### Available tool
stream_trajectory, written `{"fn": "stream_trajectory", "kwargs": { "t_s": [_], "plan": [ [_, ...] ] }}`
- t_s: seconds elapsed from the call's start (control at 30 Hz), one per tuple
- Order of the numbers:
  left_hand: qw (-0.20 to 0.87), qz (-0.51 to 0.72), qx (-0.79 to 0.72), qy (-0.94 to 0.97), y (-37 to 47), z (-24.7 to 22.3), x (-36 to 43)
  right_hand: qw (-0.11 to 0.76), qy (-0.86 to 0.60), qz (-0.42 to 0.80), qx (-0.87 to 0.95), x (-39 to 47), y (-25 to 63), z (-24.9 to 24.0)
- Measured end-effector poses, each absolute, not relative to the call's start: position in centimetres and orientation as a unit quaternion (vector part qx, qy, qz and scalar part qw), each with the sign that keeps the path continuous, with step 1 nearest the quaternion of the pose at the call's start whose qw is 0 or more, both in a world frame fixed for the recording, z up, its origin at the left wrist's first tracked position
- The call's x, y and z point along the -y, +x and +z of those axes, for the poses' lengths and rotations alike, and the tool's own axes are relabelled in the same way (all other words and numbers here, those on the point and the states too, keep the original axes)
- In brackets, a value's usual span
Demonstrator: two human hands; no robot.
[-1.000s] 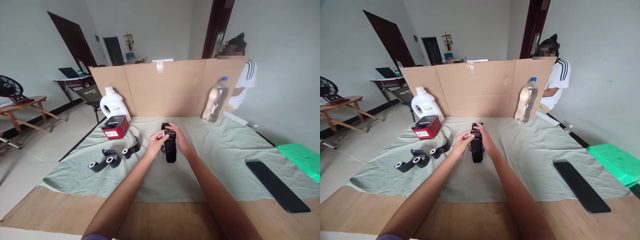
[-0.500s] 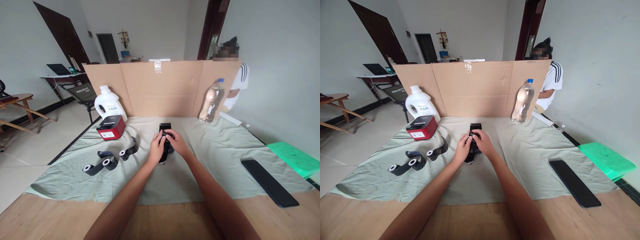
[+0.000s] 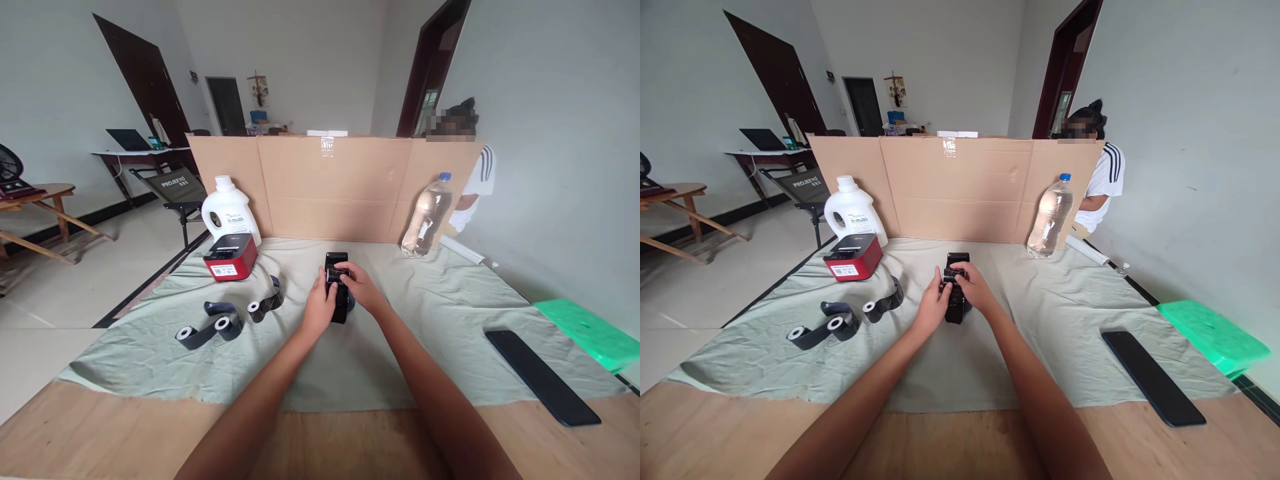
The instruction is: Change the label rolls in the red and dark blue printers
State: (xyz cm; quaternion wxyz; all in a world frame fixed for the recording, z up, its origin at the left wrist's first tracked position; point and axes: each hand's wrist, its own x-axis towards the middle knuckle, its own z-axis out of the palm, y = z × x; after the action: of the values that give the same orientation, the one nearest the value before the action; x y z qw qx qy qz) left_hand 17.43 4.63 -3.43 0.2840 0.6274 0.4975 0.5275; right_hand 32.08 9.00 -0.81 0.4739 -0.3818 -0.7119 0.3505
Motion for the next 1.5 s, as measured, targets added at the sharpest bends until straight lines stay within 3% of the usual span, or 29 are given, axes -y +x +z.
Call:
{"fn": "stream_trajectory", "kwargs": {
  "t_s": [0.13,0.3,0.5,0.7,1.0,1.17,1.37,1.5],
  "plan": [
    [0.38,0.47,-0.475,0.64,16.9,-4.3,-2.4,0.462,-0.407,0.329,0.716,-11.6,32.5,-1.5],
    [0.516,0.486,-0.433,0.557,17.4,-6.6,-1.8,0.424,-0.433,0.267,0.749,-14.0,32.1,-2.9],
    [0.581,0.488,-0.426,0.492,18.0,-6.9,-2.8,0.371,-0.473,0.215,0.77,-14.5,32.3,-4.0],
    [0.597,0.492,-0.425,0.469,18.3,-6.1,-2.5,0.331,-0.518,0.203,0.762,-14.8,32.2,-3.6],
    [0.59,0.494,-0.421,0.48,18.4,-6.2,-2.6,0.38,-0.479,0.293,0.735,-15.5,33.0,-3.3],
    [0.587,0.493,-0.422,0.484,18.5,-6.4,-2.6,0.345,-0.486,0.242,0.766,-15.1,32.8,-2.8],
    [0.593,0.501,-0.417,0.473,18.4,-6.5,-2.9,0.243,-0.564,0.191,0.766,-14.2,31.8,-3.1],
    [0.604,0.511,-0.414,0.451,18.3,-6.7,-3.2,0.24,-0.632,0.146,0.722,-13.9,31.2,-3.3]
  ]
}}
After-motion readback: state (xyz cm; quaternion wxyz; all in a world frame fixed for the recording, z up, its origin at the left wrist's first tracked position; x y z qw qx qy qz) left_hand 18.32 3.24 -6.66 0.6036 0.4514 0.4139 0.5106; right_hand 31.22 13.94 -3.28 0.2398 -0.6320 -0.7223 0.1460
